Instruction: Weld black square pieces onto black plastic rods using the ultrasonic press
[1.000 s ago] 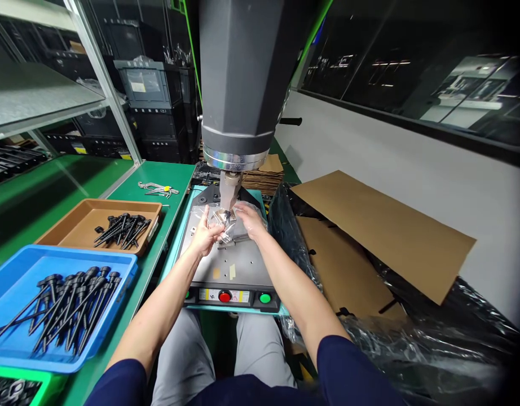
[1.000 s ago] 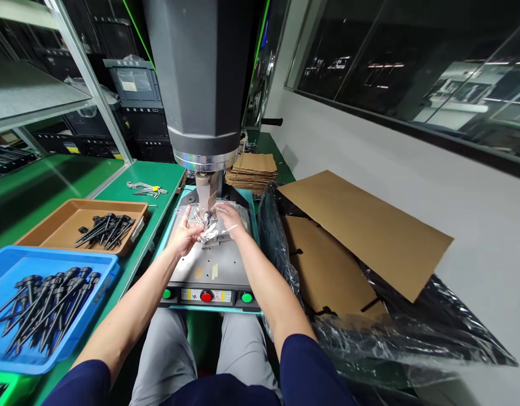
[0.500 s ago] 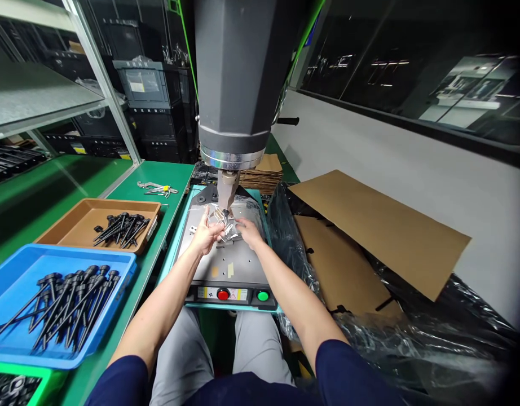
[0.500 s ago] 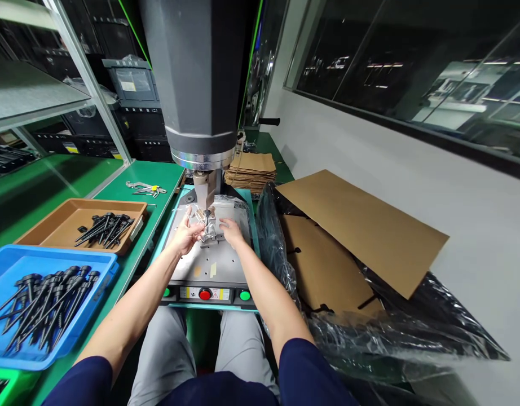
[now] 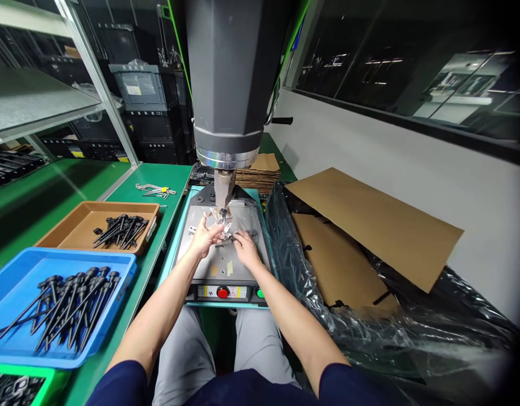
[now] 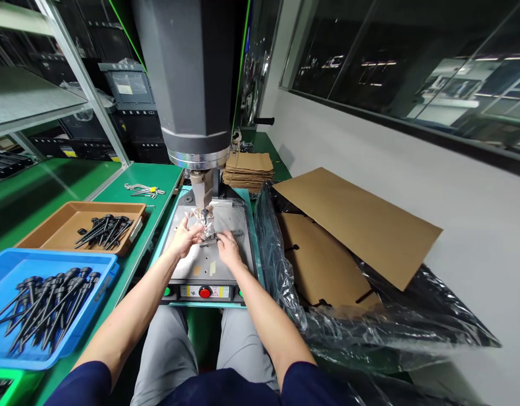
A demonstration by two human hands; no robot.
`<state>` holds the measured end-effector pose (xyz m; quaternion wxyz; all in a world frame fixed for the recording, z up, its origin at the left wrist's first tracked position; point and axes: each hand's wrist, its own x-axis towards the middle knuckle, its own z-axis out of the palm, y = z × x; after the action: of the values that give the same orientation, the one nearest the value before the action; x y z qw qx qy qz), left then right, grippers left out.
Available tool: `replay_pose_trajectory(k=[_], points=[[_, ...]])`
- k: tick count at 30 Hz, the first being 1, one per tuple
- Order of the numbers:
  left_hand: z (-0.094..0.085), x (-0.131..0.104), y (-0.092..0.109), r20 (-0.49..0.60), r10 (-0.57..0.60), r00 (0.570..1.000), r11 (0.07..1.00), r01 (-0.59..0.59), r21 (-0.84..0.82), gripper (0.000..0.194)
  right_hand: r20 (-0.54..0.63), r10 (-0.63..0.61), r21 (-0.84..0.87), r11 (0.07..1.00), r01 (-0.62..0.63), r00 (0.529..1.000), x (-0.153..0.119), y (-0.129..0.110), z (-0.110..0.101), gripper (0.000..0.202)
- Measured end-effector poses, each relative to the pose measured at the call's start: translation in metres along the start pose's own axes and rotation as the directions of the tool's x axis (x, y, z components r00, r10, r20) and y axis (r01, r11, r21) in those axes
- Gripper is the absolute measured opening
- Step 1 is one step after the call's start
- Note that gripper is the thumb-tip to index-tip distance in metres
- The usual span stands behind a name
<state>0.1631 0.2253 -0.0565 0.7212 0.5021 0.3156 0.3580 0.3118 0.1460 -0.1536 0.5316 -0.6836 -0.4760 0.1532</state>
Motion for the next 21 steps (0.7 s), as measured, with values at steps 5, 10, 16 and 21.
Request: replay_pose_trajectory(k=[5,10,16,21], points=[[-0.041,-0.04,-0.009,-0.122,0.106,0.987,0.935,-0.058,0.349,0.099,-0.13,-0.064,-0.128,0.991,0.047,0.989,-0.07,0.019,-0.033,0.029],[-0.118,-0.092,-0.047,-0.207,0.456,0.866,0.531,-0.078,0.843,0.065,-0.288,-0.012,-0.332,0.939,-0.088,0.958,-0.131,0.055,-0.06,0.053],[-0.171,-0.115,-0.102,-0.223,0.312,0.923,0.481,0.049,0.875,0.083,-0.131,0.089,-0.323,0.938,-0.128,0.987,-0.171,0.082,-0.057,0.078],[-0.185,-0.117,-0.117,-0.124,0.29,0.949,0.541,-0.056,0.839,0.08,-0.09,0.113,-0.32,0.937,-0.136,0.989,-0.18,0.089,-0.059,0.076]])
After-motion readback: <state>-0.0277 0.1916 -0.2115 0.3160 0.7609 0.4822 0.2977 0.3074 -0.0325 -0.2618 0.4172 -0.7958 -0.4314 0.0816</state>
